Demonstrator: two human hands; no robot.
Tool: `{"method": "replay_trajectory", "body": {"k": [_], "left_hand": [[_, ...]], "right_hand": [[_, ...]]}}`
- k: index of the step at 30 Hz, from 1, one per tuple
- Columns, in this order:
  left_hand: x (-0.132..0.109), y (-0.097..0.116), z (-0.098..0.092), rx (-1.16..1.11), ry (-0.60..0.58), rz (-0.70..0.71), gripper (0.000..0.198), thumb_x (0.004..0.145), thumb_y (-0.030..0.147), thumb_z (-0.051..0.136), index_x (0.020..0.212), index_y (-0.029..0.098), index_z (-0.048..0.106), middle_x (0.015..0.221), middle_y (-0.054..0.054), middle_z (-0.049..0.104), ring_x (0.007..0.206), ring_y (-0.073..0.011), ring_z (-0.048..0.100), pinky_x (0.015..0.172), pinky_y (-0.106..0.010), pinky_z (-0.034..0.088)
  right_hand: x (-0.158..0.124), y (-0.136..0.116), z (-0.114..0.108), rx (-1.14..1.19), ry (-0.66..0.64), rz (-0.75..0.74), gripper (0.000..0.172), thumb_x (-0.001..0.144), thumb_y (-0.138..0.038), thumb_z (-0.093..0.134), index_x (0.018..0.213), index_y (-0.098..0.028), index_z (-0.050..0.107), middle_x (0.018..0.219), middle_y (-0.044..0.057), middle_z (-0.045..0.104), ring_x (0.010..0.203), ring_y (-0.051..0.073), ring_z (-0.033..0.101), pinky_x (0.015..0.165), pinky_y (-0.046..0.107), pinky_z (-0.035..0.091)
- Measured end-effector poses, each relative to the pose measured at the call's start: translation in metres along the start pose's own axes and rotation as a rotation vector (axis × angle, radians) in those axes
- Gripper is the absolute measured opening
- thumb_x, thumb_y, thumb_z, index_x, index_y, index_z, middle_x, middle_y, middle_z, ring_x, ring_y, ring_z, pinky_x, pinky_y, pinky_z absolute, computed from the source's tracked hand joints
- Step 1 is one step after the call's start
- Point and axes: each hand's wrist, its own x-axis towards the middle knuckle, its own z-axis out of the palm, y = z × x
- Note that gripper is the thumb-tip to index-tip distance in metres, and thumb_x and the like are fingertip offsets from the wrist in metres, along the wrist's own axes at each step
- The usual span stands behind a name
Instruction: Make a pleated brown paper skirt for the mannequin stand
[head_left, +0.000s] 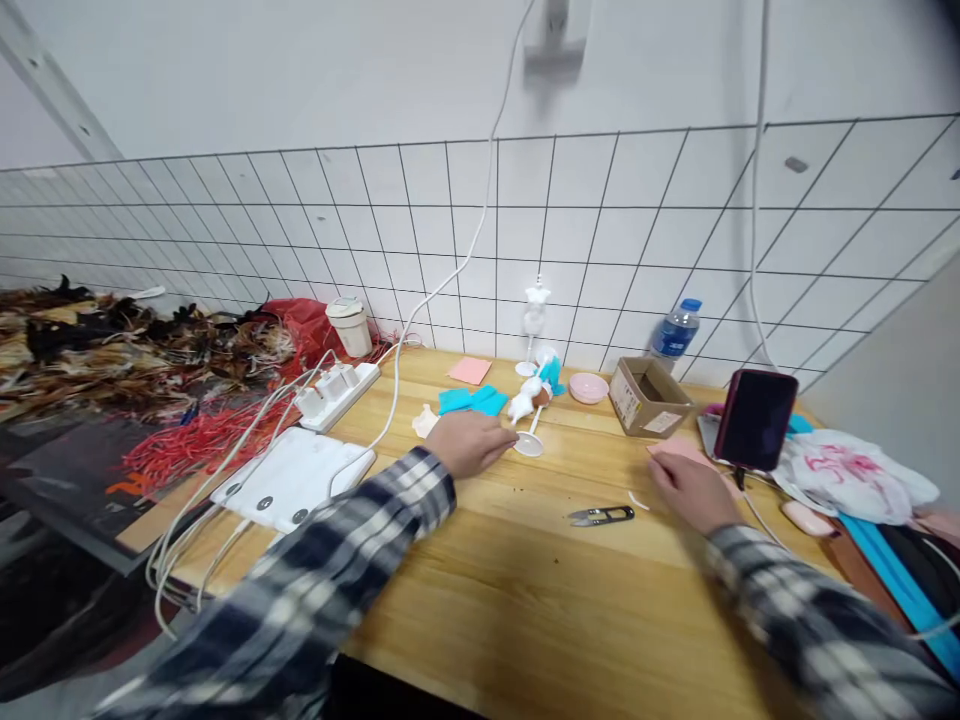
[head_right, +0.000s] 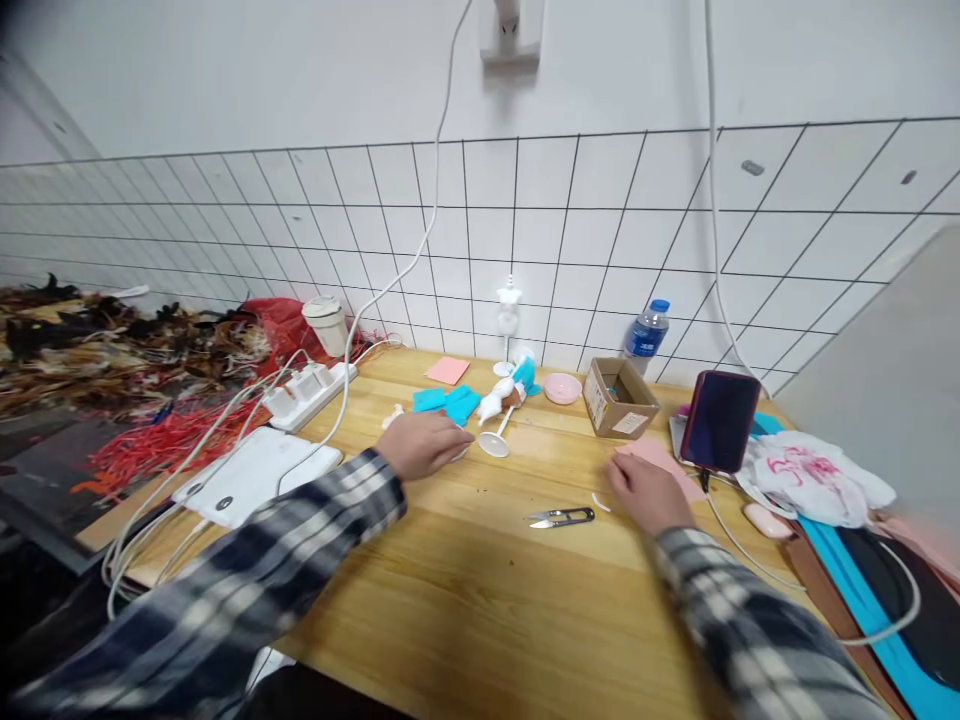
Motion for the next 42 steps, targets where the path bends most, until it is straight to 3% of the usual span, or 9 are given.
{"method": "replay_trajectory", "body": {"k": [3,6,11,16,20,29,36,38,42], "left_hand": [[0.013,0.023,0.023,0.113,-0.130,0.188,0.024,0.092,0.036,0.054,0.104,0.018,0.063,0.107,-0.007,0.065,0.098,-0.0186,0.061,0.089,-0.038,0.050],[0.013,0.035,0.050,0.222,-0.165,0.252,0.036,0.090,0.048,0.048,0.090,0.017,0.065,0.092,-0.007,0.067,0.092,-0.0208,0.062,0.085,-0.036,0.048],[-0.003,0.030,0.080,0.398,-0.221,0.237,0.049,0.082,0.059,0.051,0.094,0.014,0.067,0.099,-0.015,0.067,0.103,-0.0329,0.060,0.086,-0.044,0.043],[-0.023,0.024,0.077,0.487,-0.297,0.216,0.038,0.078,0.051,0.056,0.082,0.015,0.069,0.087,-0.013,0.069,0.094,-0.0321,0.062,0.082,-0.043,0.043],[-0.034,0.017,0.070,0.532,-0.364,0.240,0.041,0.079,0.056,0.054,0.086,0.018,0.068,0.092,-0.011,0.068,0.096,-0.0302,0.061,0.082,-0.041,0.042],[-0.025,0.010,0.072,0.373,-0.433,0.248,0.051,0.096,0.047,0.029,0.078,0.022,0.069,0.085,-0.006,0.071,0.088,-0.0244,0.060,0.081,-0.040,0.036],[-0.017,-0.004,0.057,0.226,-0.654,0.056,0.031,0.087,0.027,0.039,0.077,0.019,0.067,0.084,-0.005,0.071,0.081,-0.0186,0.062,0.069,-0.028,0.040],[-0.018,-0.013,0.048,0.176,-0.725,0.017,0.026,0.084,0.024,0.041,0.078,0.020,0.066,0.085,-0.003,0.070,0.082,-0.0174,0.062,0.069,-0.027,0.041],[-0.024,-0.020,0.039,0.249,-0.593,0.032,0.023,0.086,0.026,0.042,0.078,0.020,0.063,0.084,-0.003,0.068,0.081,-0.0180,0.060,0.070,-0.028,0.041]], "right_hand": [[0.002,-0.022,0.030,0.008,-0.003,-0.066,0.025,0.097,-0.030,0.045,0.090,-0.014,0.063,0.083,0.006,0.064,0.076,0.017,0.060,0.072,0.031,0.050],[0.015,-0.050,0.051,0.042,0.022,-0.179,0.027,0.097,-0.028,0.039,0.105,-0.015,0.062,0.094,0.009,0.065,0.090,0.020,0.060,0.081,0.032,0.047],[0.067,-0.082,0.038,0.012,0.005,-0.308,0.030,0.098,-0.027,0.036,0.106,-0.017,0.063,0.098,0.009,0.064,0.095,0.020,0.056,0.087,0.030,0.041],[0.146,-0.108,0.042,-0.321,-0.207,-0.399,0.039,0.096,-0.020,0.041,0.134,-0.023,0.051,0.107,0.011,0.064,0.101,0.023,0.054,0.084,0.034,0.038],[0.192,-0.117,0.071,-0.394,-0.286,-0.405,0.027,0.092,-0.015,0.045,0.107,-0.015,0.068,0.098,0.016,0.068,0.100,0.026,0.056,0.084,0.038,0.035],[0.206,-0.122,0.099,-0.395,-0.388,-0.531,0.021,0.090,-0.015,0.049,0.086,-0.016,0.070,0.091,0.013,0.071,0.096,0.025,0.059,0.088,0.039,0.031],[0.222,-0.092,0.050,-0.243,-0.216,-0.283,0.030,0.094,-0.025,0.043,0.089,-0.016,0.071,0.089,0.014,0.072,0.088,0.026,0.063,0.080,0.038,0.035],[0.230,-0.069,0.041,0.028,-0.128,-0.021,0.034,0.093,-0.036,0.047,0.087,-0.016,0.073,0.089,0.012,0.073,0.087,0.024,0.064,0.077,0.033,0.039],[0.246,-0.035,0.053,0.168,-0.080,0.197,0.046,0.096,-0.041,0.036,0.098,-0.014,0.073,0.097,0.011,0.074,0.087,0.020,0.066,0.070,0.027,0.043]]}}
